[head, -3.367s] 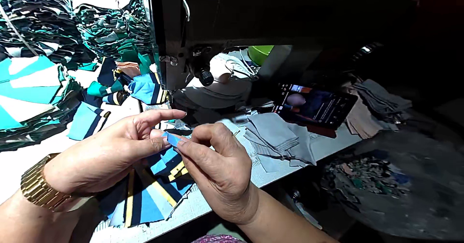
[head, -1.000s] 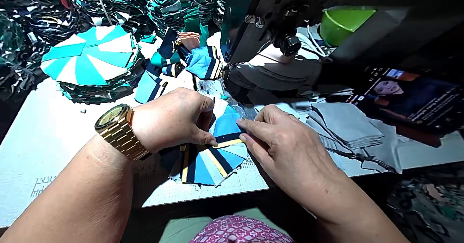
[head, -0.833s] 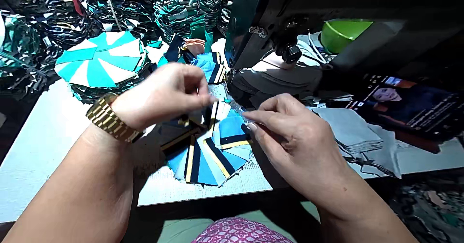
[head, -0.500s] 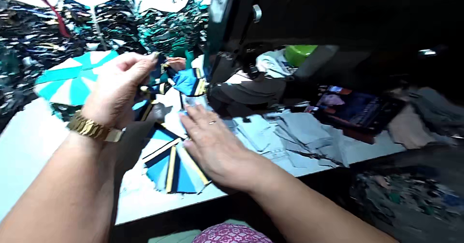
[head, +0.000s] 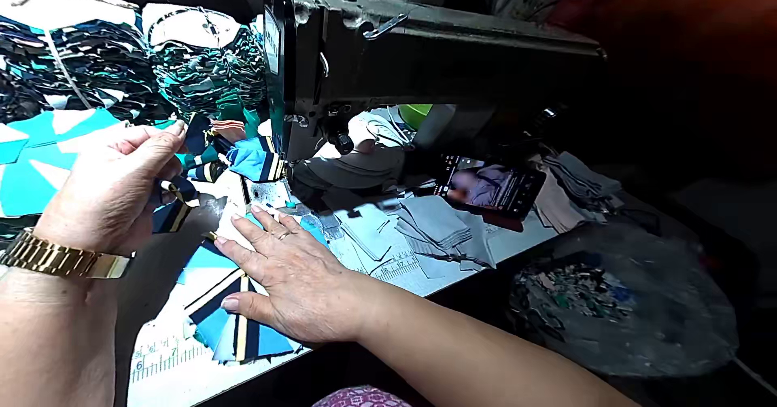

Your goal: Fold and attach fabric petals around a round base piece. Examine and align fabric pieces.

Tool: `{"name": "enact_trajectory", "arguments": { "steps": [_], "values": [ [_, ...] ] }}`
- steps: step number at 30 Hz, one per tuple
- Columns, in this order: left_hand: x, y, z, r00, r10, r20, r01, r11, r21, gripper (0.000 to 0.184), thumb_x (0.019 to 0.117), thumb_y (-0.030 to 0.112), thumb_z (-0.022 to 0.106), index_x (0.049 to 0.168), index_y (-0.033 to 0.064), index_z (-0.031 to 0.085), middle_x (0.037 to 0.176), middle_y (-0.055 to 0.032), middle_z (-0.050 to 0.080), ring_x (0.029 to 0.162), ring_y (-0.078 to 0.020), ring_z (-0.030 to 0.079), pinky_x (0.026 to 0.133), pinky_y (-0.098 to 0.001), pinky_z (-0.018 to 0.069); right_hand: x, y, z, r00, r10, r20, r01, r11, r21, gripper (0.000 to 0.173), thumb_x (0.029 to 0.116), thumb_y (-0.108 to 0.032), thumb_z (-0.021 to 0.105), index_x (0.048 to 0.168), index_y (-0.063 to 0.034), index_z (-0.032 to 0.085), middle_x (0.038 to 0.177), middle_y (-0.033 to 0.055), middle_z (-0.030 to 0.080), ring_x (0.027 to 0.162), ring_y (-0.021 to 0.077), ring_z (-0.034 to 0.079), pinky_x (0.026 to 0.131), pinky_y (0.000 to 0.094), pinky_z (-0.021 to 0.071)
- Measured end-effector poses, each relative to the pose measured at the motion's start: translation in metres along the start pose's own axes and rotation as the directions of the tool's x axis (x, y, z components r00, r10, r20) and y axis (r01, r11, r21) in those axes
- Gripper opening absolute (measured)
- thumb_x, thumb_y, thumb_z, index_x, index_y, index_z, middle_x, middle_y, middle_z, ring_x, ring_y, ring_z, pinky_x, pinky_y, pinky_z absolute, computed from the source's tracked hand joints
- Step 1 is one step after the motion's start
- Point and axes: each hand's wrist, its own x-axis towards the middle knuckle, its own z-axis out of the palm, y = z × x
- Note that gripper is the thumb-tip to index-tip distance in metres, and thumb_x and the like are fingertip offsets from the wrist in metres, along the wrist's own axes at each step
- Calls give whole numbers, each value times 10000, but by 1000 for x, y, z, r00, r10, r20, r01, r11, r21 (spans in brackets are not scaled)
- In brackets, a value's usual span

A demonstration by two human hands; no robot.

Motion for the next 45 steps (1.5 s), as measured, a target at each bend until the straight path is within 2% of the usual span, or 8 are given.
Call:
{"name": "enact_trajectory", "arguments": {
  "steps": [6,16,21,26,31,37,39,45],
  "values": [
    [3,-13,2,990,42,134,-64,985,162,249,1044,277,563,812,205,614,692,97,582,597,2,525,548,-156,439,-4,-1,-13,999,16,33,-18,998,53,679,1060,-599,355,1611,-203,380,1701,119,235,1594,299,97,1268,586,58],
    [2,-19,3,963,27,270,-134,913,386,168,920,100,610,1084,84,645,883,5,687,803,-69,657,746,-263,554,-11,6,1,991,12,-134,0,996,84,688,1060,-574,384,1610,-161,374,1678,133,289,1587,295,145,1266,597,78],
    [1,-23,3,931,48,361,-247,813,528,296,865,24,637,1147,111,659,1052,-32,714,953,-155,679,831,-425,561,-49,11,-19,903,-10,-430,101,977,189,494,1032,-369,576,1429,-76,602,1505,132,528,1481,287,393,1214,491,342],
    [0,-22,10,922,76,379,-310,731,608,321,864,-128,662,1147,22,658,1151,-151,676,1046,-322,654,901,-596,514,-108,34,-29,851,46,-524,81,973,216,223,1000,-163,641,1129,-24,756,1132,63,703,1146,175,623,973,317,536],
    [-1,-24,15,945,101,312,-293,691,661,317,828,-173,687,1109,-26,681,1150,-221,635,1045,-363,626,884,-588,507,-176,75,-62,715,254,-652,-240,964,113,185,995,-133,624,1059,-36,770,1068,52,731,1019,117,689,913,295,585],
    [6,-37,9,900,202,386,-413,675,611,275,778,-162,664,1021,-37,692,1169,-230,617,1125,-374,575,948,-556,467,-271,169,-98,283,581,-763,-737,641,215,174,991,-51,625,1089,46,731,1094,224,703,995,324,696,887,503,574],
    [7,-37,9,902,208,378,-414,665,622,244,770,-150,685,997,-60,693,1221,-261,606,1199,-396,548,1011,-561,438,-290,190,-96,248,639,-728,-792,567,228,155,982,-29,635,1063,59,733,1093,249,701,1025,374,687,920,559,545],
    [-5,-16,26,931,93,352,-332,612,718,173,847,-138,630,1011,-134,684,1265,-331,589,1234,-413,564,1033,-521,463,-297,209,-80,318,688,-652,-830,534,158,100,923,-27,703,957,58,743,1037,239,703,980,390,686,889,616,534]
  ]
}}
